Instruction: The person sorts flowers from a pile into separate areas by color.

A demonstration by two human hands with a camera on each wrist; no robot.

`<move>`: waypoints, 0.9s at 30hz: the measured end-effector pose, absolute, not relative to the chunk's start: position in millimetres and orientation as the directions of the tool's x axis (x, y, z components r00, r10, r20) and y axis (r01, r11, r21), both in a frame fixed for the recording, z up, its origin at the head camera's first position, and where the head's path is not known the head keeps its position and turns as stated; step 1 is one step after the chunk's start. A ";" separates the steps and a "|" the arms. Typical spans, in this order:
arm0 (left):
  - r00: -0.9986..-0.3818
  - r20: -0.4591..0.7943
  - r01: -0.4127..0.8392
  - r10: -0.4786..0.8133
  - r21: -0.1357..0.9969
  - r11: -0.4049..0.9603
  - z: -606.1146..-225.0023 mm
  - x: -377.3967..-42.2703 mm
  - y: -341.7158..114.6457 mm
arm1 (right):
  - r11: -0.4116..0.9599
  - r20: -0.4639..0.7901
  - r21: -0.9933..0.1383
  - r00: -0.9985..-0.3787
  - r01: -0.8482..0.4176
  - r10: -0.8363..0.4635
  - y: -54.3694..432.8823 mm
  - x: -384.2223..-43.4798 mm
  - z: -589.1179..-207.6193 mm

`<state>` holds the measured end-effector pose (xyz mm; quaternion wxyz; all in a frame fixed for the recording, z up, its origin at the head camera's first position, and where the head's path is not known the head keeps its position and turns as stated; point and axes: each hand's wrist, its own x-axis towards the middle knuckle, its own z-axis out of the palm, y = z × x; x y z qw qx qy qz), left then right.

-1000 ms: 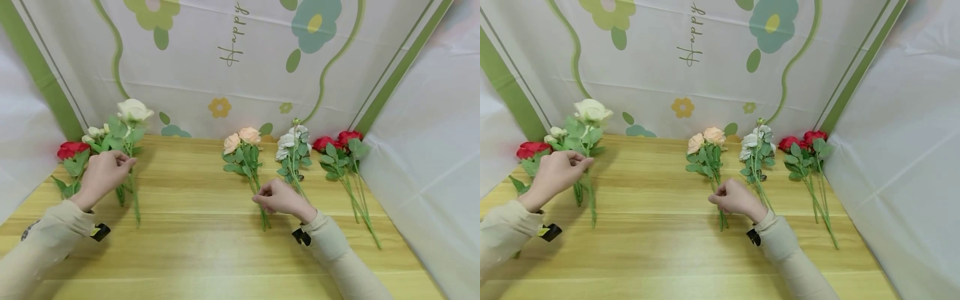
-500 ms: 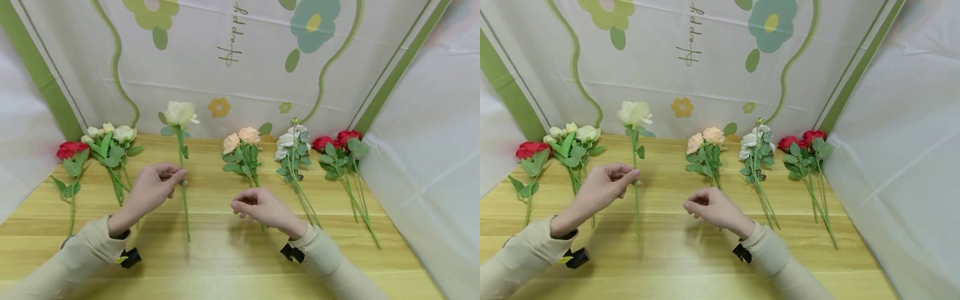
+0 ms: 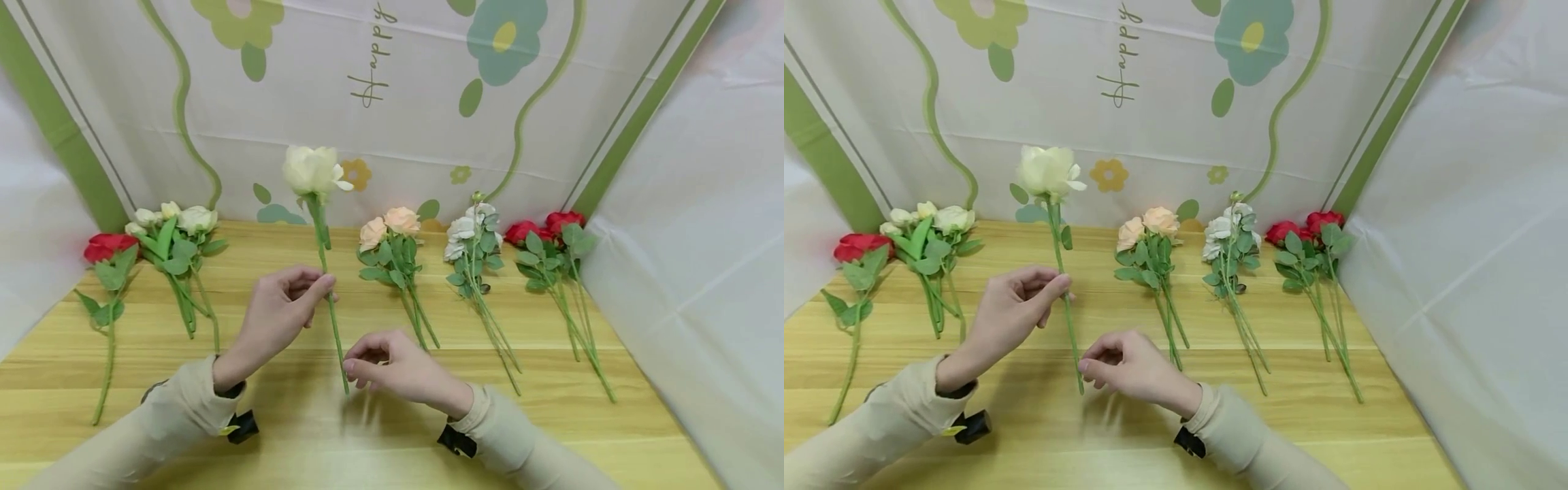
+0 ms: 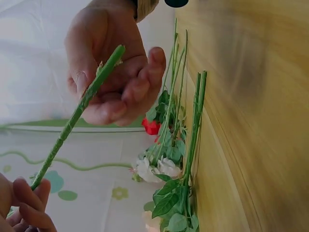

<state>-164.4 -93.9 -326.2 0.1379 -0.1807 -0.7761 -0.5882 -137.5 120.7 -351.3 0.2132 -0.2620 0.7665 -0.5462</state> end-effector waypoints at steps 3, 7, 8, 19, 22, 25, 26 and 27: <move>-0.883 0.462 0.468 0.085 0.849 0.244 -325.6 -163.0 -92.5 | 0.239 -0.001 -0.950 -0.762 -0.202 -0.648 115.3 -134.7 -353.1; -0.870 0.488 0.489 0.079 0.829 0.269 -329.2 -166.0 -94.8 | 0.233 0.066 -0.936 -0.782 -0.264 -0.620 109.2 -131.4 -354.6; -0.867 0.492 0.494 0.085 0.822 0.282 -330.2 -167.7 -96.0 | 0.242 0.086 -0.927 -0.792 -0.285 -0.604 107.7 -130.7 -354.7; -0.875 0.420 0.484 0.242 0.735 0.476 -330.6 -172.9 -128.3 | 0.432 0.149 -0.810 -0.851 -0.397 -0.503 96.6 -149.7 -350.5; -0.893 0.369 0.450 0.259 0.701 0.553 -331.6 -170.1 -142.5 | 0.477 0.114 -0.792 -0.860 -0.381 -0.497 93.1 -162.9 -348.9; -0.901 0.343 0.433 0.266 0.665 0.609 -332.5 -166.7 -155.0 | 0.487 0.050 -0.814 -0.873 -0.317 -0.485 88.6 -176.7 -346.6; -0.903 0.339 0.428 0.264 0.656 0.622 -332.9 -165.6 -158.7 | 0.492 0.021 -0.822 -0.878 -0.288 -0.479 86.9 -181.8 -346.1; -0.902 0.340 0.428 0.265 0.645 0.632 -333.0 -164.1 -162.1 | 0.495 -0.008 -0.830 -0.881 -0.257 -0.472 85.3 -186.2 -345.3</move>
